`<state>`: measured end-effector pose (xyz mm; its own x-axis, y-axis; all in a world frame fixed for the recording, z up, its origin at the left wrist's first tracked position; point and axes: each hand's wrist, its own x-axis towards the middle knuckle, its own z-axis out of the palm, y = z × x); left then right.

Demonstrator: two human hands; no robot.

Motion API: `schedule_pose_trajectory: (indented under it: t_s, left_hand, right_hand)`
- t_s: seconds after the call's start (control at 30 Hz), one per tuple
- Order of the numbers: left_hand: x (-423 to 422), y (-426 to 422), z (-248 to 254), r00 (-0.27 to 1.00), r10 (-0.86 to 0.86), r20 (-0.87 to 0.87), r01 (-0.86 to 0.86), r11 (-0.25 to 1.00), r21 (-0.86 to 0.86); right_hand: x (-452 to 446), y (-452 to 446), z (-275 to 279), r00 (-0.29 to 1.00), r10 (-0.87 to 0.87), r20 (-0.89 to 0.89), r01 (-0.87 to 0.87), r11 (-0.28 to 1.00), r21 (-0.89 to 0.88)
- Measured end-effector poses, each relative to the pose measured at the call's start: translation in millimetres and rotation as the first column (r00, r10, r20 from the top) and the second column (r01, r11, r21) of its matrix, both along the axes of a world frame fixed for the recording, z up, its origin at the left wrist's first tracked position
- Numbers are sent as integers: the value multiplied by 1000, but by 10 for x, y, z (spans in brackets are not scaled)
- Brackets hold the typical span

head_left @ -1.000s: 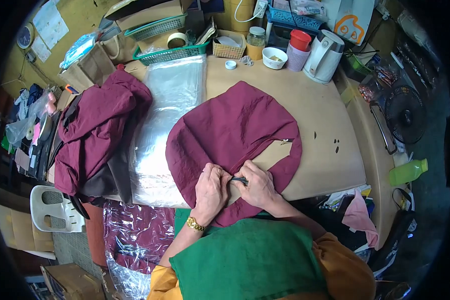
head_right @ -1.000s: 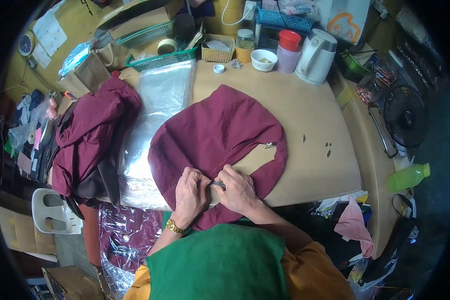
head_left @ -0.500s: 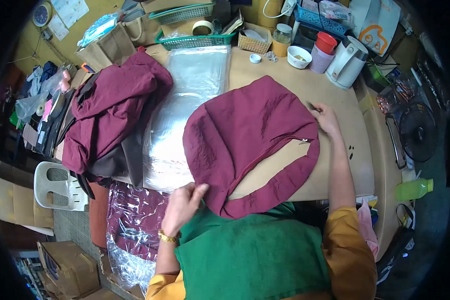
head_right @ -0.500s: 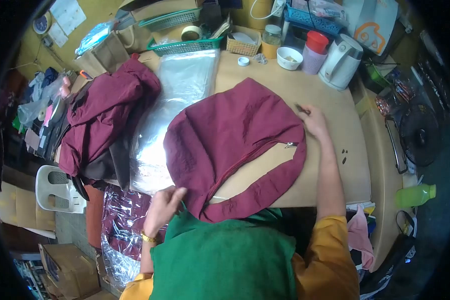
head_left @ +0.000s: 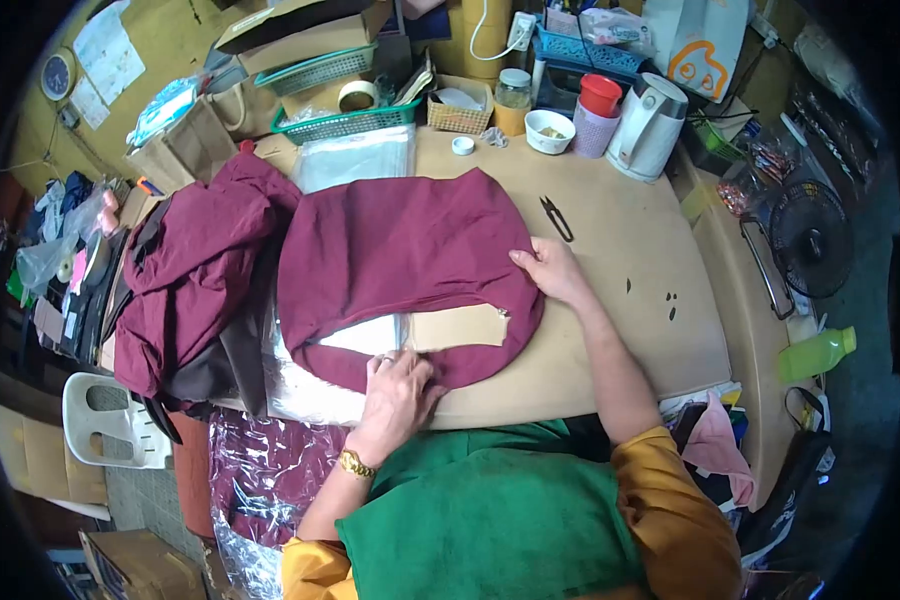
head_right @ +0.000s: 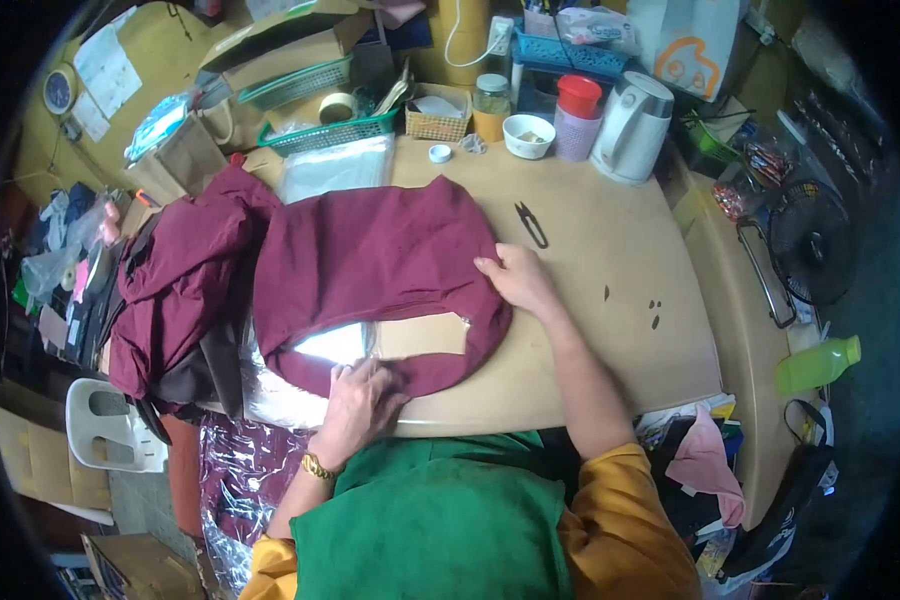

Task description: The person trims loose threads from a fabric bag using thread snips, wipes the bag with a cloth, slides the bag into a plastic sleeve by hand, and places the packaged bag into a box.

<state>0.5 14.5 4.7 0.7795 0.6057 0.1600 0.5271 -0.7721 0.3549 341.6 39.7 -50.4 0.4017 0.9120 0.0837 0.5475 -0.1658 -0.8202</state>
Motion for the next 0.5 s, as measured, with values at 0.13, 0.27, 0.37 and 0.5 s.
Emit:
schedule_pose_trajectory:
  t_s: [0.13,0.27,0.37,0.5]
  left_hand:
    - [-335,-39,212,994,-109,-19,103,973,-205]
    - [-371,-86,511,968,-179,-177,126,953,-274]
    - [31,-113,572,987,8,158,22,981,-191]
    - [580,-63,219,899,118,421,-100,993,-66]
  right_hand:
    - [-29,-51,44,975,-184,122,191,980,-52]
    - [-408,-141,276,983,-144,117,144,990,6]
    - [-521,-137,323,990,-110,88,107,993,40]
    - [-637,-193,377,998,28,-59,-20,990,139]
